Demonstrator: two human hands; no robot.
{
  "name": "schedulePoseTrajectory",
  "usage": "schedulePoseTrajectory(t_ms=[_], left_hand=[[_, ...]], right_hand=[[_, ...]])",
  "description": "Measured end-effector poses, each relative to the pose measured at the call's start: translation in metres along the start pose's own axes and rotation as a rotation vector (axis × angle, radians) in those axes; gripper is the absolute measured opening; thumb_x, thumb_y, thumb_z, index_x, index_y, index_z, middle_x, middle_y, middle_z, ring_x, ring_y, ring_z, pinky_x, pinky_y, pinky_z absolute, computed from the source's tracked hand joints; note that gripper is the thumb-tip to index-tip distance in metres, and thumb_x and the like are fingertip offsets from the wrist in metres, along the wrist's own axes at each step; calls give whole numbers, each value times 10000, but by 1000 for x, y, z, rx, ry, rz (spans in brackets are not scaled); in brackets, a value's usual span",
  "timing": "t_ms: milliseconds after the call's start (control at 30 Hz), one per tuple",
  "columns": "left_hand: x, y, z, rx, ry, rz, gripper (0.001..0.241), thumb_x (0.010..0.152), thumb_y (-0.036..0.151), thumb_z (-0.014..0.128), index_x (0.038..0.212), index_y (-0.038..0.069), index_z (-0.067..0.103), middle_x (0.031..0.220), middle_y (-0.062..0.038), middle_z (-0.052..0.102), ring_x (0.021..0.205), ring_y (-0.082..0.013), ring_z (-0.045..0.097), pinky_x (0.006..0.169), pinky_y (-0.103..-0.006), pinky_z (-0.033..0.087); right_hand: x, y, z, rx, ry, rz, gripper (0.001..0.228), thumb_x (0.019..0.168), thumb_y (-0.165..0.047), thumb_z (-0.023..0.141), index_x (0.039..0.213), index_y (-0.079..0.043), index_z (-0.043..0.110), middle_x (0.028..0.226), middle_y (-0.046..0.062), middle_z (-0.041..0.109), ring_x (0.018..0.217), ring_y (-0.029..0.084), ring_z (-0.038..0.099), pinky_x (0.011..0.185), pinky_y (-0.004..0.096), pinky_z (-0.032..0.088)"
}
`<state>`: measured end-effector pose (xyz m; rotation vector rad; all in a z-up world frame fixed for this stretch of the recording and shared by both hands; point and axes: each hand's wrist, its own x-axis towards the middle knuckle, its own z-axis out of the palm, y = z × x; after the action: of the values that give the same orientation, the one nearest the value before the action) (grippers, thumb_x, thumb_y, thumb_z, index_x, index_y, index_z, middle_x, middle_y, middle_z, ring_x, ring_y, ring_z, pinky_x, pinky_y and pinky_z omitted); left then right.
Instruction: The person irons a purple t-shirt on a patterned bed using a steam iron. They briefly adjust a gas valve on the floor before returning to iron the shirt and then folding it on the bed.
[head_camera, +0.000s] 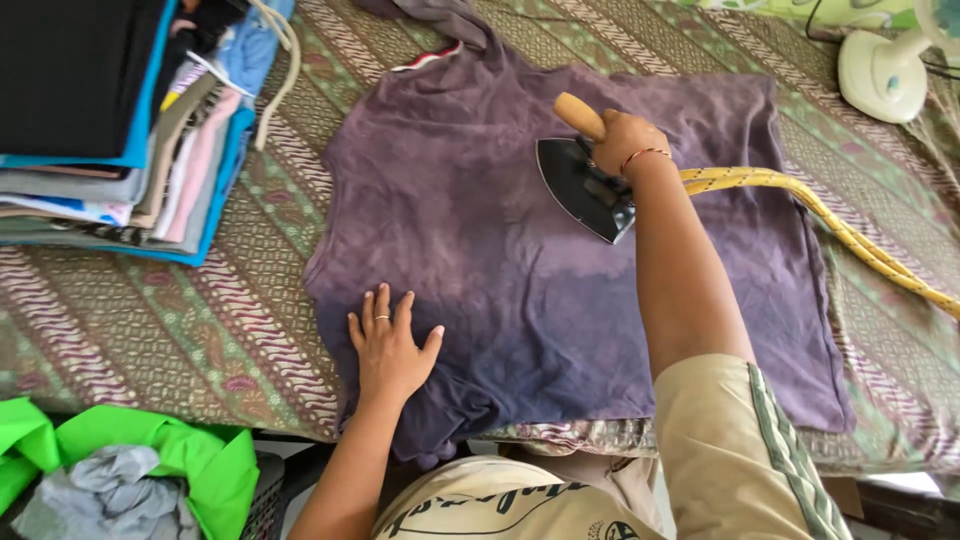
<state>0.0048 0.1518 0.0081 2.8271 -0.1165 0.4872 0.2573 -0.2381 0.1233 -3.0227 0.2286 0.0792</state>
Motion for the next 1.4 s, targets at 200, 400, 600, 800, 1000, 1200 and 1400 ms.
schedulePoseTrajectory(t_ms=[200,400,600,800,1000,1200,1400], left_hand=[[2,-1,0,-149,154,-38,625,756,378,788,1322,161,635,1479,-210,525,1423,-443,440,1133,-689,290],[-8,-42,-11,-466,491,-192,548,755,165,849,1272,174,670,1404,-238,540,1377,-468,446,1175,-588,261],[-25,-102,-22,-375,242,-437,800,846,383,811,1516,97,481,1299,-216,635,1231,-491,547,1053,-630,333],[-23,-93,-7,-178,263,-355,790,850,446,770,1535,178,479,1123,-99,716,1154,-394,565,970,-585,314],[-13,-88,-8,-400,315,-279,765,840,295,786,1538,163,502,1018,-170,720,1039,-408,651,930,-516,427],[-4,-73,-42,-661,238,-190,791,823,146,756,1561,130,472,1272,-219,667,1194,-417,623,995,-499,491],[1,-88,-36,-790,146,-93,704,780,92,763,1462,164,604,1394,-224,557,1299,-422,562,1087,-484,432]], right_hand=[[-19,-3,3,-25,-24,-31,446,879,-267,561,1319,-257,635,1163,126,744,1118,384,707,910,566,564],[-144,-30,-1,-186,-12,-126,336,969,-345,520,1228,-235,702,1003,71,792,998,304,766,836,490,604],[-275,-32,41,-431,309,-405,104,904,-316,590,937,-341,686,648,-61,710,613,153,724,556,329,550],[-300,-41,47,-222,345,-705,108,814,-250,616,920,-273,616,709,-41,715,698,182,748,646,343,589],[-218,-82,57,-353,403,-597,130,930,-372,593,887,-250,589,637,-34,671,592,197,723,540,368,574],[-92,-165,31,-276,238,-375,112,985,-292,564,1036,-233,644,796,46,755,750,299,772,634,463,604],[43,-221,29,-89,150,-309,233,966,-231,563,1179,-194,650,913,151,770,887,396,770,720,546,608]])
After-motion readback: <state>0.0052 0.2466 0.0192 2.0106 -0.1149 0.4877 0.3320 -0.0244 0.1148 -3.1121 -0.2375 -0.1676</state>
